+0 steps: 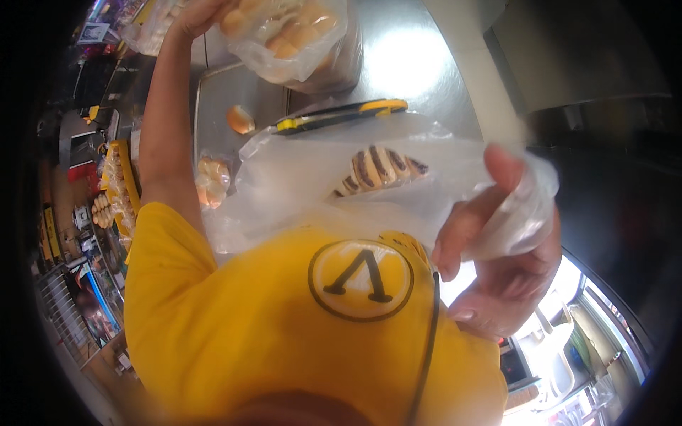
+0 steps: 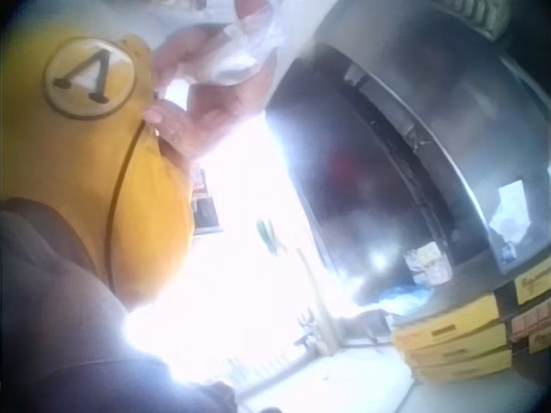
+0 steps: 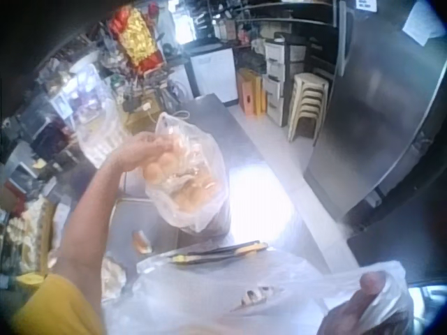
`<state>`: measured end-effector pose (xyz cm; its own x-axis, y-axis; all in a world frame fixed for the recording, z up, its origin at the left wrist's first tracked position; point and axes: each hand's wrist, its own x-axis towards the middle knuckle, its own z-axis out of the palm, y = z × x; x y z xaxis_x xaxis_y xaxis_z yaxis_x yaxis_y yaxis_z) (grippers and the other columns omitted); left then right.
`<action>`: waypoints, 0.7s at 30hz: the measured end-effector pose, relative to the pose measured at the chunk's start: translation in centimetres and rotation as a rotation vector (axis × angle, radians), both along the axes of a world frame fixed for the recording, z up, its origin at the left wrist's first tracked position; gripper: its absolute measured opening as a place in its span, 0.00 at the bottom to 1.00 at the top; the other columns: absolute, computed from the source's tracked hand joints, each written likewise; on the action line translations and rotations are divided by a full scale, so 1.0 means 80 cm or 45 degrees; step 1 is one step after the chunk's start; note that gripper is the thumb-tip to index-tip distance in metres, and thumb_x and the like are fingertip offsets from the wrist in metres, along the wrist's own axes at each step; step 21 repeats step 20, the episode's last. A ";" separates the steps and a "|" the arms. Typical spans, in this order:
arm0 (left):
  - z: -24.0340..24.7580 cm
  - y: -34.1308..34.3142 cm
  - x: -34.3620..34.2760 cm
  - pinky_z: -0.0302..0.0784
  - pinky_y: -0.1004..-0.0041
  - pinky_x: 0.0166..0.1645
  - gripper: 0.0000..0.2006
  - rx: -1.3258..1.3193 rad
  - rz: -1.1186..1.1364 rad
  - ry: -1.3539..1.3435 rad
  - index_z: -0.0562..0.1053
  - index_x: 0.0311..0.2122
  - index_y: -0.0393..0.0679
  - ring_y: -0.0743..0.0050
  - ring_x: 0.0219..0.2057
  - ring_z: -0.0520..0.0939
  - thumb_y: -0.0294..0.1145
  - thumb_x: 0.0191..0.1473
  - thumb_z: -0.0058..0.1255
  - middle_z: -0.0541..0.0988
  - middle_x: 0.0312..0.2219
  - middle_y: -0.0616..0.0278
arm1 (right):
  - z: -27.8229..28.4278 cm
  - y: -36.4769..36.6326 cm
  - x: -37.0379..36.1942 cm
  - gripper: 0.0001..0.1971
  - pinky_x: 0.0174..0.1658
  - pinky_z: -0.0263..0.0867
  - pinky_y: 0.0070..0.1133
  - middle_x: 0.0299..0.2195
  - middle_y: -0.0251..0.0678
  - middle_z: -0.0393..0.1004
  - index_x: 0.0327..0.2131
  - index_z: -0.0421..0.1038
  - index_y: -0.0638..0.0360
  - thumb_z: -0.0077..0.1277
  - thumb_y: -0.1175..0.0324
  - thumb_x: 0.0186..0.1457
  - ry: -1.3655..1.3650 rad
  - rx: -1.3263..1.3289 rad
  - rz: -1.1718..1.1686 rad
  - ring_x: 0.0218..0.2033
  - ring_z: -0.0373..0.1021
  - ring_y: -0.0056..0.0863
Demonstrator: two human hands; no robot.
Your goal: The person places sliced bread rolls into clear plastic bags on a metal counter, then moves to a display case to pack assorted pastries into a larger bag. The person handles the bread and pastries by hand and places the filled bags on the counter.
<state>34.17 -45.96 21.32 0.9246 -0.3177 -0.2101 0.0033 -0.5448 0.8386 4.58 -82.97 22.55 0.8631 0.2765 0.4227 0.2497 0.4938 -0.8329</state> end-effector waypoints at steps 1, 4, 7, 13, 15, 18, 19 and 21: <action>-0.013 -0.005 -0.005 0.74 0.70 0.42 0.24 0.046 -0.149 -0.074 0.76 0.45 0.41 0.67 0.35 0.79 0.49 0.48 0.57 0.81 0.36 0.59 | 0.001 0.006 0.002 0.48 0.39 0.67 0.18 0.33 0.43 0.75 0.61 0.48 0.70 0.67 0.69 0.38 -0.008 0.016 0.032 0.25 0.72 0.22; -0.044 -0.050 -0.031 0.72 0.70 0.45 0.28 0.277 -0.374 -0.214 0.76 0.45 0.41 0.67 0.39 0.79 0.54 0.46 0.57 0.80 0.39 0.55 | 0.019 0.023 0.004 0.55 0.30 0.69 0.17 0.30 0.42 0.74 0.63 0.38 0.67 0.69 0.67 0.38 -0.047 -0.010 0.130 0.22 0.72 0.24; -0.031 -0.124 -0.074 0.72 0.64 0.48 0.31 0.654 -0.447 -0.247 0.75 0.44 0.39 0.58 0.43 0.78 0.55 0.41 0.59 0.78 0.42 0.48 | 0.035 0.031 0.006 0.59 0.26 0.71 0.17 0.30 0.42 0.74 0.64 0.31 0.66 0.69 0.65 0.40 0.009 -0.085 0.170 0.20 0.72 0.25; -0.037 -0.125 -0.153 0.73 0.62 0.47 0.30 0.635 -0.349 -0.658 0.73 0.44 0.37 0.50 0.42 0.78 0.49 0.37 0.62 0.78 0.39 0.44 | 0.040 0.044 0.001 0.59 0.25 0.70 0.14 0.32 0.43 0.73 0.63 0.29 0.69 0.68 0.63 0.41 -0.018 -0.024 0.203 0.20 0.71 0.24; -0.078 -0.059 -0.116 0.73 0.61 0.46 0.27 0.221 -0.349 -0.929 0.73 0.42 0.38 0.55 0.41 0.79 0.42 0.36 0.65 0.78 0.38 0.49 | 0.046 0.049 -0.006 0.59 0.24 0.69 0.13 0.33 0.44 0.72 0.63 0.29 0.69 0.68 0.62 0.41 -0.012 -0.019 0.260 0.20 0.71 0.23; 0.005 -0.030 -0.152 0.71 0.63 0.51 0.25 -0.307 0.127 -0.342 0.73 0.46 0.41 0.61 0.44 0.78 0.39 0.41 0.64 0.78 0.40 0.56 | 0.056 0.038 -0.020 0.60 0.24 0.69 0.13 0.33 0.44 0.72 0.63 0.29 0.70 0.68 0.61 0.41 -0.042 -0.045 0.263 0.20 0.71 0.24; 0.040 -0.020 -0.186 0.69 0.63 0.53 0.25 -0.525 0.131 -0.241 0.72 0.48 0.42 0.62 0.46 0.77 0.41 0.44 0.63 0.78 0.42 0.57 | 0.047 0.039 -0.018 0.60 0.24 0.69 0.13 0.34 0.44 0.72 0.63 0.30 0.69 0.68 0.60 0.41 -0.060 -0.029 0.297 0.20 0.71 0.24; 0.041 -0.017 -0.189 0.69 0.63 0.53 0.25 -0.528 0.134 -0.241 0.72 0.48 0.42 0.62 0.46 0.77 0.41 0.44 0.63 0.78 0.42 0.57 | 0.048 0.040 -0.018 0.60 0.24 0.69 0.13 0.34 0.44 0.72 0.63 0.30 0.69 0.68 0.60 0.41 -0.081 -0.025 0.313 0.20 0.71 0.25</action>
